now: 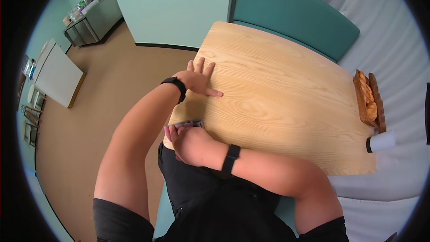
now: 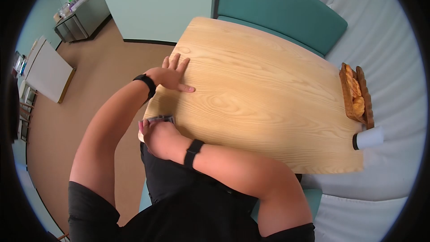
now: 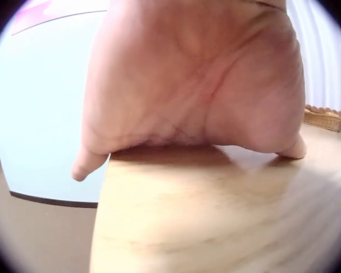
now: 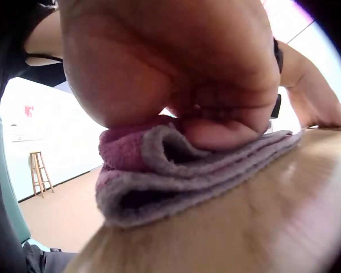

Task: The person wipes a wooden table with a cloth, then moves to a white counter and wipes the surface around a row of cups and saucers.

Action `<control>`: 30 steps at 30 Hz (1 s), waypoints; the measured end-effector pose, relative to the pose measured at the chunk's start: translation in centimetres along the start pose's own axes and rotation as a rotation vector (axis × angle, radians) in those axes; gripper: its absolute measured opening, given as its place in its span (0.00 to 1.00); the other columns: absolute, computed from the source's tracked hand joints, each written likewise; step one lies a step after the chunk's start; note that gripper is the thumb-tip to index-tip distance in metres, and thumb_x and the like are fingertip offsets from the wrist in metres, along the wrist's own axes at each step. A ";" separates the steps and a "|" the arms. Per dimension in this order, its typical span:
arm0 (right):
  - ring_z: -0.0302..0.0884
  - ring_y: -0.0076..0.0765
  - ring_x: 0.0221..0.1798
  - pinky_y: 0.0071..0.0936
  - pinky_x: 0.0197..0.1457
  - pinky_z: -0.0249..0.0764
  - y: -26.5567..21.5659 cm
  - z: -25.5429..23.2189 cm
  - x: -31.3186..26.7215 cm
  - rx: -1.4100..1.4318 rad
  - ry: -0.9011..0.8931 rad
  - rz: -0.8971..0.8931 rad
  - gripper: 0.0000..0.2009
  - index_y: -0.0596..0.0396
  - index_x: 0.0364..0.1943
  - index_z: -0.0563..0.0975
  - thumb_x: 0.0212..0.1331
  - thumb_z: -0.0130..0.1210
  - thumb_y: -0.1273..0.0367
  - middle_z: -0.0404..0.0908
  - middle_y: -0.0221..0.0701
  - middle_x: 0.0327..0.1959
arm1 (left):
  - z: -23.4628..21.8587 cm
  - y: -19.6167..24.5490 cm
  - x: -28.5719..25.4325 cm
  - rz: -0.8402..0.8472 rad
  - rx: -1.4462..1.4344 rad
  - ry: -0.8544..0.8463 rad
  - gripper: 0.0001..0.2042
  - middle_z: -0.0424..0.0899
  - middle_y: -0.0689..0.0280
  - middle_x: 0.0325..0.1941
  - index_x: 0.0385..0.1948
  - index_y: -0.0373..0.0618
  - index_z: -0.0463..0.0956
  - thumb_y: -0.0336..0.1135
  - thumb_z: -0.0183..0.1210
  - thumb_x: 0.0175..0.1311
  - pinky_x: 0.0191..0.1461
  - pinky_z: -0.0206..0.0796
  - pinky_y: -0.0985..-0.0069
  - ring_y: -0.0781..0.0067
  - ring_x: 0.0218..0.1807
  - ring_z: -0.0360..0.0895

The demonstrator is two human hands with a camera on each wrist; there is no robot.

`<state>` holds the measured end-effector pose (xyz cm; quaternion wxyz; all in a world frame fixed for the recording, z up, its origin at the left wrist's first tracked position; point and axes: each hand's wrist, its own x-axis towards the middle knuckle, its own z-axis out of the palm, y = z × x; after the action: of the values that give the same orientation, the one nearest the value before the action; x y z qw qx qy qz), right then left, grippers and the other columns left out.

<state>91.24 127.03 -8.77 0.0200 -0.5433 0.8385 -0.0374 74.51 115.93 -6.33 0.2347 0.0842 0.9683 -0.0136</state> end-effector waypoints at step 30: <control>0.87 0.55 0.45 0.47 0.47 0.82 22.8 -3.2 -12.3 -0.050 0.021 0.544 0.23 0.66 0.55 0.68 0.62 0.60 0.64 0.85 0.51 0.45 | -2.5 -2.4 4.3 0.075 -0.081 -0.088 0.81 0.14 0.40 0.83 0.81 0.50 0.22 0.83 0.71 0.33 0.80 0.59 0.47 0.30 0.80 0.57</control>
<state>75.29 147.66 -7.55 0.0070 -0.2981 0.9544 -0.0156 69.21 114.38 -6.08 0.2805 0.1101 0.9530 0.0305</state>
